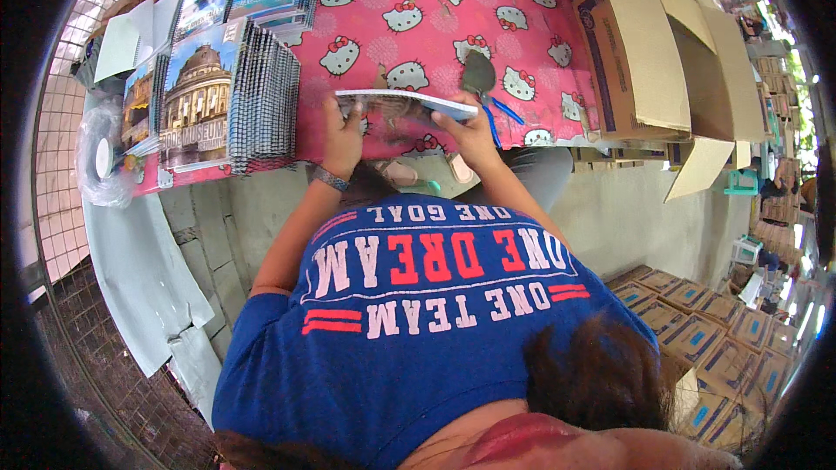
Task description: The person places small paper booklets into plastic sleeves, uses a pen to mark the sleeves, and then stacks the packaged notebooks onto a shelf using a blue tool to secure the pile.
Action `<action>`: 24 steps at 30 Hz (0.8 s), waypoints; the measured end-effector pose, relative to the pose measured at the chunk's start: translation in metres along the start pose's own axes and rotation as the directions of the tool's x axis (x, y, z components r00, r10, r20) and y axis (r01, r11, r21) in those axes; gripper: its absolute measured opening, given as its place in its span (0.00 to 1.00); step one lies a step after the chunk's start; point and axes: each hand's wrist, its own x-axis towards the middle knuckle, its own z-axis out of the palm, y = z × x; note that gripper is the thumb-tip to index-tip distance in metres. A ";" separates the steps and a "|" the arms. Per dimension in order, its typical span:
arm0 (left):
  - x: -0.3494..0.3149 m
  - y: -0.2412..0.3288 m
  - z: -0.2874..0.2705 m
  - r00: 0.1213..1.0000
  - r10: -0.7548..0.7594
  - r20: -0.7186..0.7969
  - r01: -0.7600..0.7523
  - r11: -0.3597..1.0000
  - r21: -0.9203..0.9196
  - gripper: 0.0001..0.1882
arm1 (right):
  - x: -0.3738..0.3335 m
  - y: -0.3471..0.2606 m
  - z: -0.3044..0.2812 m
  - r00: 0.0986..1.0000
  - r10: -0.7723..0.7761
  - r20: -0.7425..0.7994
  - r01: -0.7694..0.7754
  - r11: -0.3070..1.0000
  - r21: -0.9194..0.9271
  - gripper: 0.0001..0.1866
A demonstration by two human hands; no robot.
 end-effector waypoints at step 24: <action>0.026 0.068 0.055 0.673 0.364 0.644 -0.703 0.586 0.403 0.08 | 0.109 -0.019 -0.204 0.876 -0.239 -0.419 -0.066 0.800 -0.596 0.13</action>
